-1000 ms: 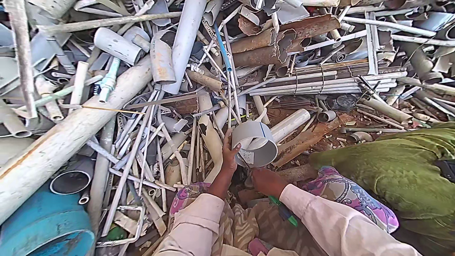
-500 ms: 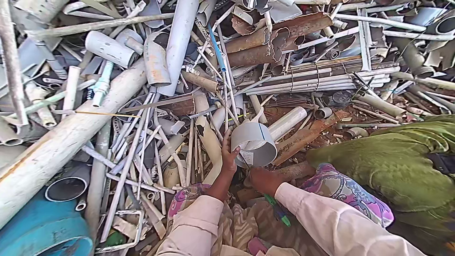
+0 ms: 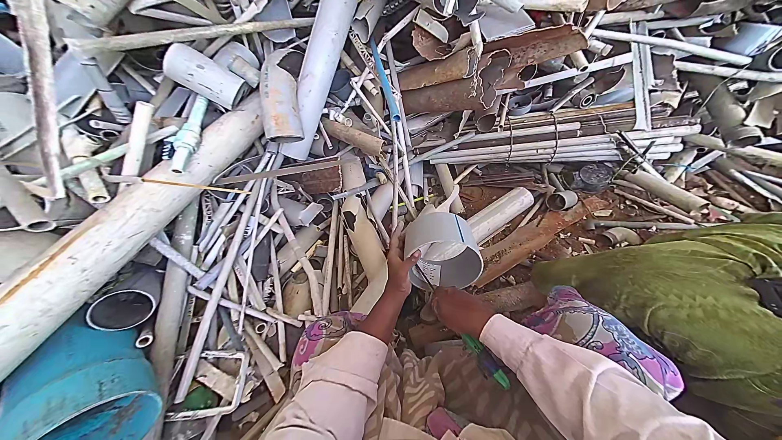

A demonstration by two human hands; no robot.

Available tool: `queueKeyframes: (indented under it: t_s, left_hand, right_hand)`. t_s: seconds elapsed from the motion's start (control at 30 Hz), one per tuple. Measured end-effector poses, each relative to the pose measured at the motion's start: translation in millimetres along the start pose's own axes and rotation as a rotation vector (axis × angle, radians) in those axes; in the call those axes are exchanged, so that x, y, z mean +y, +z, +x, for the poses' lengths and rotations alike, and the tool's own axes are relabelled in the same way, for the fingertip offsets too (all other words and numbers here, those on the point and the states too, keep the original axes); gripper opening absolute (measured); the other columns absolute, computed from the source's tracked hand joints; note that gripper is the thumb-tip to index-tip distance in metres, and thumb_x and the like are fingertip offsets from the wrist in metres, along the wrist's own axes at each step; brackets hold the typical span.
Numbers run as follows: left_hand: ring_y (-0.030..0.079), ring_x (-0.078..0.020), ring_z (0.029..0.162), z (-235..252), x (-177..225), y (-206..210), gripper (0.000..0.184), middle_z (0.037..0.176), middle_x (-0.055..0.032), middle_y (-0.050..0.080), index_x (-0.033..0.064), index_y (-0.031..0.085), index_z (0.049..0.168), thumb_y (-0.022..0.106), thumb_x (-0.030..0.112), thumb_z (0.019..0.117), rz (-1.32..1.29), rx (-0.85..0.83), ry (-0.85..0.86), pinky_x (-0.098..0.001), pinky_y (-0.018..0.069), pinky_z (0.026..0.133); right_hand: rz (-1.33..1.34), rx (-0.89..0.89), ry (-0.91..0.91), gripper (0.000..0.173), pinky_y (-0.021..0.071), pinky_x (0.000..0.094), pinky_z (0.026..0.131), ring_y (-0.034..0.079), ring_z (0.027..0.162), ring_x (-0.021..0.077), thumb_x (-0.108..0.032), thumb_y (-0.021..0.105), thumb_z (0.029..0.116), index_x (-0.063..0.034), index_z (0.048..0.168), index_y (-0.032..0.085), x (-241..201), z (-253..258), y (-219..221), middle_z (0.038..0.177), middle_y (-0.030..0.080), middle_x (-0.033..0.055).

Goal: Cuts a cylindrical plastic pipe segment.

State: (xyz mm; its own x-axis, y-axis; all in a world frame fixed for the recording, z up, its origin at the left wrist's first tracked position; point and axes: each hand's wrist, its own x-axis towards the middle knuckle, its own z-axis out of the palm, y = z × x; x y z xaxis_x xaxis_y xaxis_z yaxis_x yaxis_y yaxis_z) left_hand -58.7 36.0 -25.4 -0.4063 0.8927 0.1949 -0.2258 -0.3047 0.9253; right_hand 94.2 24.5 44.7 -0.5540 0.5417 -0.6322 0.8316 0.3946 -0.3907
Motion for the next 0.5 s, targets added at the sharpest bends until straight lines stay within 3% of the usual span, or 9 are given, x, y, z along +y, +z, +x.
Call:
queueKeyframes:
  t_s: [0.17, 0.33, 0.5]
  left_hand:
    - [0.056, -0.014, 0.122, -1.2, -3.8, -2.3, 0.102, 0.143, -0.0207, 0.049, -0.0068, 0.018, 0.156, 0.071, 0.025, 0.0744, 0.002, -0.067, 0.015, -0.0288, 0.0483, 0.102]
    - [0.056, -0.0126, 0.122, -1.0, -3.3, 1.7, 0.107, 0.144, -0.02, 0.048, -0.0064, 0.017, 0.156, 0.074, 0.03, 0.0732, -0.027, -0.031, 0.024, -0.0284, 0.048, 0.103]
    - [0.057, -0.0127, 0.119, -1.0, -2.8, 4.5, 0.102, 0.142, -0.0187, 0.05, -0.0046, 0.017, 0.156, 0.07, 0.026, 0.0747, -0.065, 0.006, 0.003, -0.0291, 0.0492, 0.1]
  right_hand:
    - [0.021, -0.03, -0.005, 0.035, 0.0495, 0.061, 0.093, 0.064, 0.113, 0.043, -0.019, 0.045, 0.1081, 0.0089, 0.125, 0.057, 4.4, 0.3, -6.5, 0.119, 0.063, 0.0297]
    - [0.058, 0.001, 0.001, 0.03, 0.0507, 0.0602, 0.091, 0.065, 0.11, 0.0423, -0.017, 0.048, 0.1065, 0.0086, 0.119, 0.059, -0.1, -3.0, 0.3, 0.116, 0.063, 0.0291]
    - [0.07, 0.019, 0.013, 0.032, 0.0517, 0.059, 0.091, 0.065, 0.111, 0.0421, -0.015, 0.048, 0.106, 0.0082, 0.127, 0.055, -1.7, -2.8, -0.2, 0.118, 0.063, 0.0288]
